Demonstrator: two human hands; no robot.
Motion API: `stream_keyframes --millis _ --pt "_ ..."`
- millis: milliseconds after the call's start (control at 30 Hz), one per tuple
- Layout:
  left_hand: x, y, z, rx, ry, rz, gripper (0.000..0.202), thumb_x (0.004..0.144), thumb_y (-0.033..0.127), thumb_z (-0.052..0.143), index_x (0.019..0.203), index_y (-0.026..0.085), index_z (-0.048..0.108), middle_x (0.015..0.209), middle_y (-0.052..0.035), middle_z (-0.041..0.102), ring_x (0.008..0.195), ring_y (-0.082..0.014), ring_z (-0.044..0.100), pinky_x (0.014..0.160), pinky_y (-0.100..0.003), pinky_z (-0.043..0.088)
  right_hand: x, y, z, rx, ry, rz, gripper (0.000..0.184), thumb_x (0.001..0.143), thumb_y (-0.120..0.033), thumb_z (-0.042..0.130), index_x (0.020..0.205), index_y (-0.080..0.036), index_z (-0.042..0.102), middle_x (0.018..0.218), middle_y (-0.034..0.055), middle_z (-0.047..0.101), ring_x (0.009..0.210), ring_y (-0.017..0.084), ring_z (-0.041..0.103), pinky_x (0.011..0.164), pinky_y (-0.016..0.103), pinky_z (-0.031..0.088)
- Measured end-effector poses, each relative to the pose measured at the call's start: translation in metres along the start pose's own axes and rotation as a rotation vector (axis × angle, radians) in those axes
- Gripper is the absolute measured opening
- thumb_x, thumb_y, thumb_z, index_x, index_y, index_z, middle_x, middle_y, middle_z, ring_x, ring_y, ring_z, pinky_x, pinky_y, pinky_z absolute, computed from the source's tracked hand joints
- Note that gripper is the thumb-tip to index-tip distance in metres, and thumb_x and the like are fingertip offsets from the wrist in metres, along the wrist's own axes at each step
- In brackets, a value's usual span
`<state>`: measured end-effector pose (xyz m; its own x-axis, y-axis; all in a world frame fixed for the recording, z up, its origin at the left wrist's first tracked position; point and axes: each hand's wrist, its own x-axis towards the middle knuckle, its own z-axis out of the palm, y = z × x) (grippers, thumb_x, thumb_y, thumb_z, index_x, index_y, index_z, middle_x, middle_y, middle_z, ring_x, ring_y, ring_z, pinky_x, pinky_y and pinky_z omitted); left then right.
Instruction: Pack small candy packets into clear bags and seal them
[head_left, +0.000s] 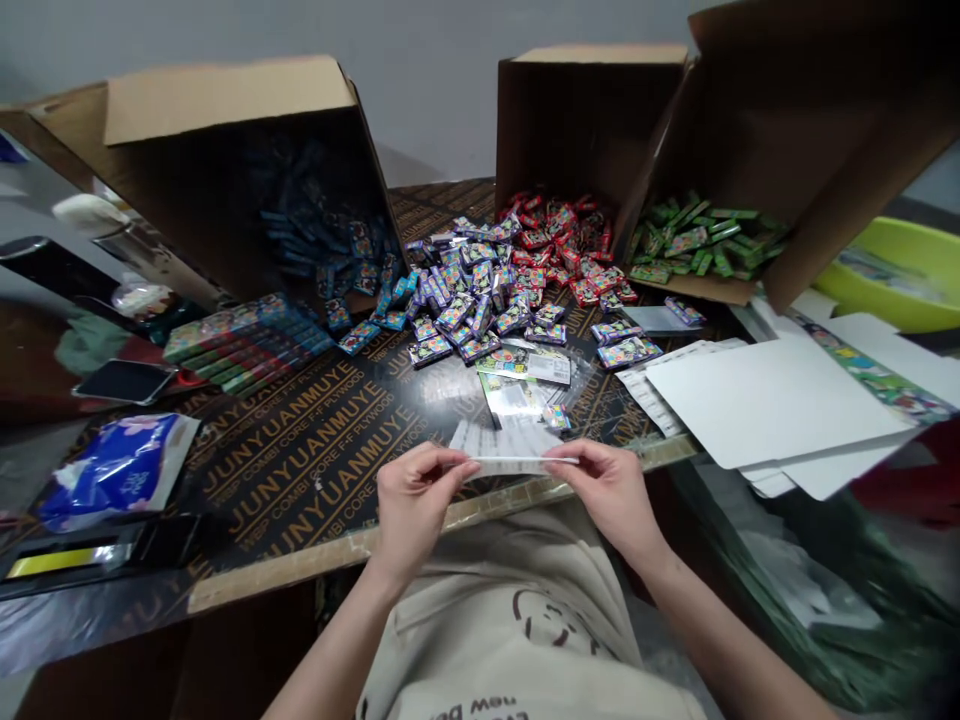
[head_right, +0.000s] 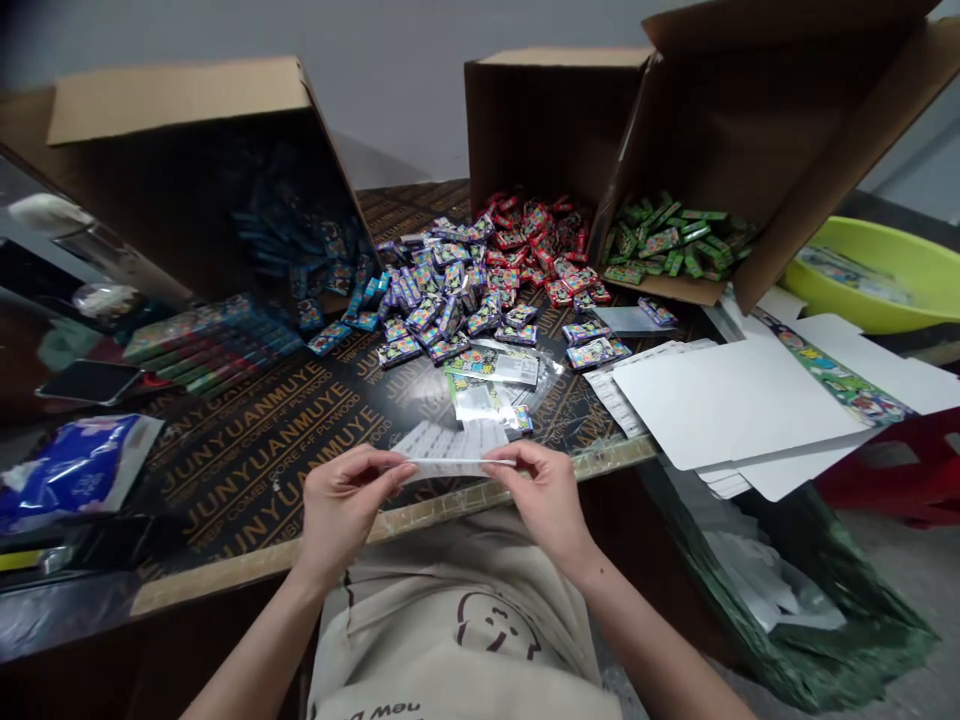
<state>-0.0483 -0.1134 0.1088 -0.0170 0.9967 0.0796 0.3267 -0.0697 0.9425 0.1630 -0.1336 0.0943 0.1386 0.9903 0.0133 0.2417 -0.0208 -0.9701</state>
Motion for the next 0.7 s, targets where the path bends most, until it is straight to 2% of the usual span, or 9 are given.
stream_keyframes --millis 67,133,233,300,367,467,567,633,700 --pt "0.003 0.005 -0.007 0.144 0.029 0.123 0.012 0.069 0.03 0.068 0.066 0.019 0.069 0.067 -0.001 0.057 0.063 -0.0124 0.053 0.059 -0.023 0.043 0.003 -0.005 0.0 -0.143 0.047 -0.154 0.011 0.072 -0.033 0.066 0.07 -0.023 0.069 0.083 0.0049 0.061 0.083 0.021 0.054 0.076 0.035 0.043" --pt "0.006 0.011 -0.016 0.196 0.005 0.163 0.013 0.07 0.031 0.067 0.064 0.019 0.068 0.082 -0.003 0.058 0.078 -0.0153 0.054 0.07 -0.025 0.043 0.005 -0.013 -0.001 -0.181 -0.002 -0.195 0.017 0.077 -0.035 0.06 0.068 -0.021 0.066 0.081 0.0045 0.058 0.082 0.02 0.052 0.073 0.032 0.042" --pt "0.009 0.017 -0.025 0.095 -0.156 0.048 0.019 0.074 0.033 0.061 0.065 0.017 0.062 0.076 -0.0024 0.059 0.069 -0.0138 0.054 0.061 -0.022 0.041 0.005 -0.023 0.001 -0.101 -0.166 -0.098 0.03 0.086 -0.038 0.047 0.066 -0.018 0.056 0.061 0.0 0.049 0.059 0.012 0.044 0.053 0.023 0.034" --pt "0.013 0.015 -0.027 0.023 -0.235 -0.066 0.021 0.075 0.035 0.06 0.066 0.016 0.059 0.061 0.0006 0.055 0.055 -0.0105 0.048 0.05 -0.02 0.035 0.005 -0.026 0.005 -0.082 -0.198 -0.083 0.033 0.087 -0.04 0.045 0.065 -0.017 0.053 0.056 -0.0018 0.043 0.054 0.01 0.038 0.049 0.022 0.029" --pt "0.019 0.008 -0.026 -0.008 -0.267 -0.142 0.023 0.072 0.036 0.063 0.066 0.014 0.058 0.057 0.0019 0.052 0.051 -0.0087 0.044 0.046 -0.018 0.031 0.008 -0.023 0.009 -0.099 -0.201 -0.11 0.033 0.087 -0.039 0.044 0.066 -0.016 0.053 0.058 -0.0018 0.043 0.055 0.01 0.038 0.05 0.021 0.029" --pt "0.031 -0.009 -0.028 -0.008 -0.268 -0.169 0.024 0.07 0.036 0.065 0.067 0.013 0.059 0.058 0.0015 0.053 0.052 -0.008 0.043 0.047 -0.018 0.03 0.022 -0.006 0.01 -0.178 -0.203 -0.161 0.033 0.089 -0.038 0.04 0.071 -0.016 0.056 0.063 -0.0002 0.05 0.059 0.012 0.044 0.055 0.022 0.033" --pt "0.046 -0.035 -0.036 -0.002 -0.141 -0.203 0.027 0.066 0.038 0.067 0.067 0.012 0.059 0.057 0.0015 0.054 0.05 -0.0075 0.042 0.045 -0.018 0.028 0.048 0.025 0.003 -0.421 -0.118 -0.296 0.026 0.084 -0.038 0.049 0.096 -0.017 0.058 0.091 0.0066 0.059 0.086 0.02 0.052 0.075 0.029 0.039" --pt "0.054 -0.055 -0.043 -0.052 -0.079 -0.273 0.03 0.063 0.04 0.069 0.067 0.012 0.058 0.054 0.0021 0.052 0.047 -0.0071 0.04 0.043 -0.018 0.026 0.065 0.046 -0.004 -0.652 -0.151 -0.368 0.046 0.074 -0.035 0.06 0.116 -0.019 0.051 0.114 0.0109 0.053 0.108 0.027 0.044 0.088 0.038 0.033" --pt "0.06 -0.072 -0.047 -0.096 -0.078 -0.333 0.033 0.06 0.042 0.07 0.067 0.013 0.056 0.052 0.0025 0.052 0.045 -0.0071 0.039 0.042 -0.017 0.026 0.075 0.063 -0.008 -0.816 -0.264 -0.39 0.055 0.069 -0.03 0.063 0.122 -0.022 0.047 0.118 0.0107 0.051 0.113 0.028 0.041 0.094 0.043 0.027"
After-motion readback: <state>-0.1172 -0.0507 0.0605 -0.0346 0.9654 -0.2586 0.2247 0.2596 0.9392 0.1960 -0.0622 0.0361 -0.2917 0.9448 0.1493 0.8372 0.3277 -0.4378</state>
